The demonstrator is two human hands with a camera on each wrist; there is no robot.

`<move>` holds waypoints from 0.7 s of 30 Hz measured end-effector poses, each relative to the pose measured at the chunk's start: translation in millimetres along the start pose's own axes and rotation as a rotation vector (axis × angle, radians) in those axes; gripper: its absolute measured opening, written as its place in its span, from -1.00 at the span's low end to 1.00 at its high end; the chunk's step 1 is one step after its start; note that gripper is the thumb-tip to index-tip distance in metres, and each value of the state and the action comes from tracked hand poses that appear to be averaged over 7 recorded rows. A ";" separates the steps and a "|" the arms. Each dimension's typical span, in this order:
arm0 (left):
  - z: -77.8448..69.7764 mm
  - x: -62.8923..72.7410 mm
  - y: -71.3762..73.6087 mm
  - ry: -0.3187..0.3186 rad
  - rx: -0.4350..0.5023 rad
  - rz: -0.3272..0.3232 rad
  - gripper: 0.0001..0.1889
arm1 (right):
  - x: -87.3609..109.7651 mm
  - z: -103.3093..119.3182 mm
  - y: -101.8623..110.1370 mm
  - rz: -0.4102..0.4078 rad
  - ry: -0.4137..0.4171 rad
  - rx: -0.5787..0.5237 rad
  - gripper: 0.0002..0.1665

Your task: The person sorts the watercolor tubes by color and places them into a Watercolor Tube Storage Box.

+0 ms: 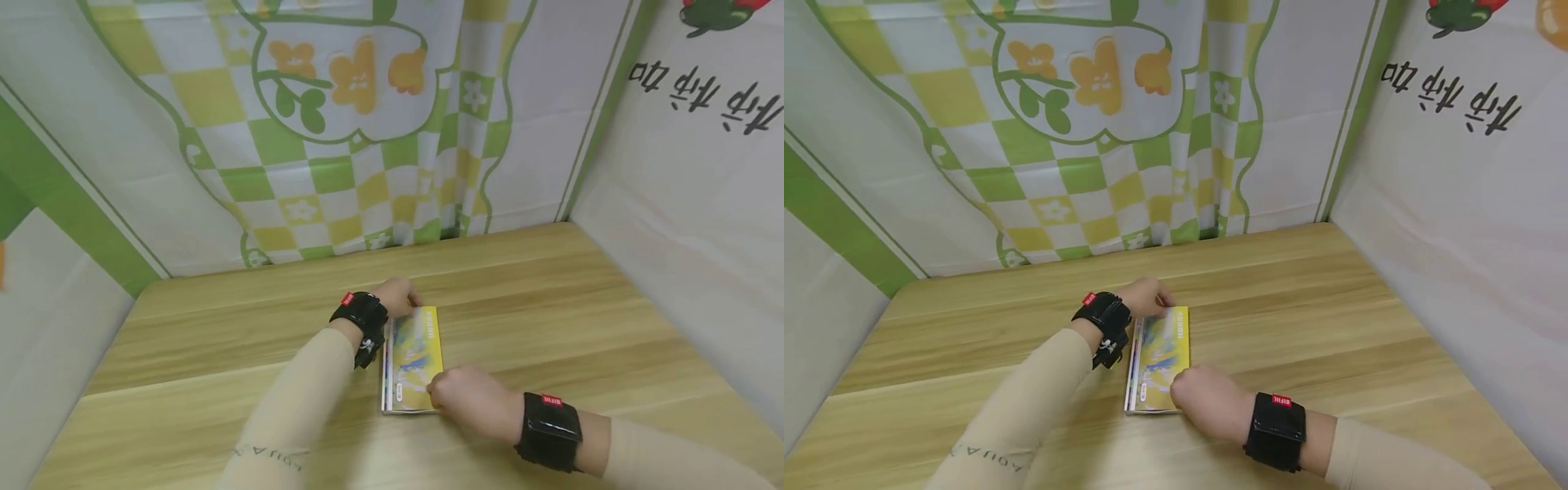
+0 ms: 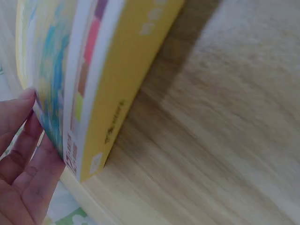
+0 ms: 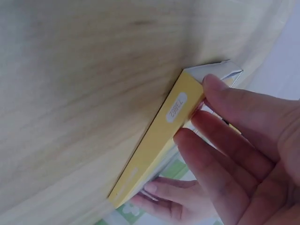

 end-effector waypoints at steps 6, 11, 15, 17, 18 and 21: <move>19.0 15.3 4.5 0.056 0.029 -0.036 -0.70 | 4.0 -26.2 3.6 -0.012 0.006 -0.087 -0.64; 42.2 43.4 -1.2 0.180 0.136 -0.135 -0.72 | 1.2 -66.3 -1.3 -0.077 -0.004 -0.090 -0.79; 48.4 59.0 -20.4 0.241 0.351 -0.179 -0.68 | -7.0 -96.4 -8.6 -0.111 -0.089 -0.014 -0.87; 47.7 63.7 -28.9 0.255 0.444 -0.180 -0.62 | -12.3 -105.8 -11.1 -0.124 -0.141 0.030 -0.92; 47.4 66.5 -32.4 0.264 0.483 -0.185 -0.57 | -15.4 -108.3 -11.7 -0.129 -0.163 0.048 -0.94; 47.4 79.2 -39.6 0.273 0.507 -0.220 -0.46 | -23.3 -113.3 -11.1 -0.103 -0.192 -0.025 -0.93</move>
Point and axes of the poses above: each hand's wrist, its own x-axis away from the middle knuckle, its own y-axis out of the back of the hand, z = x × y, the point moved 1 cm from there along -x, towards the middle knuckle, and after that the axes turned 6 degrees about z, right-handed, at the moved point
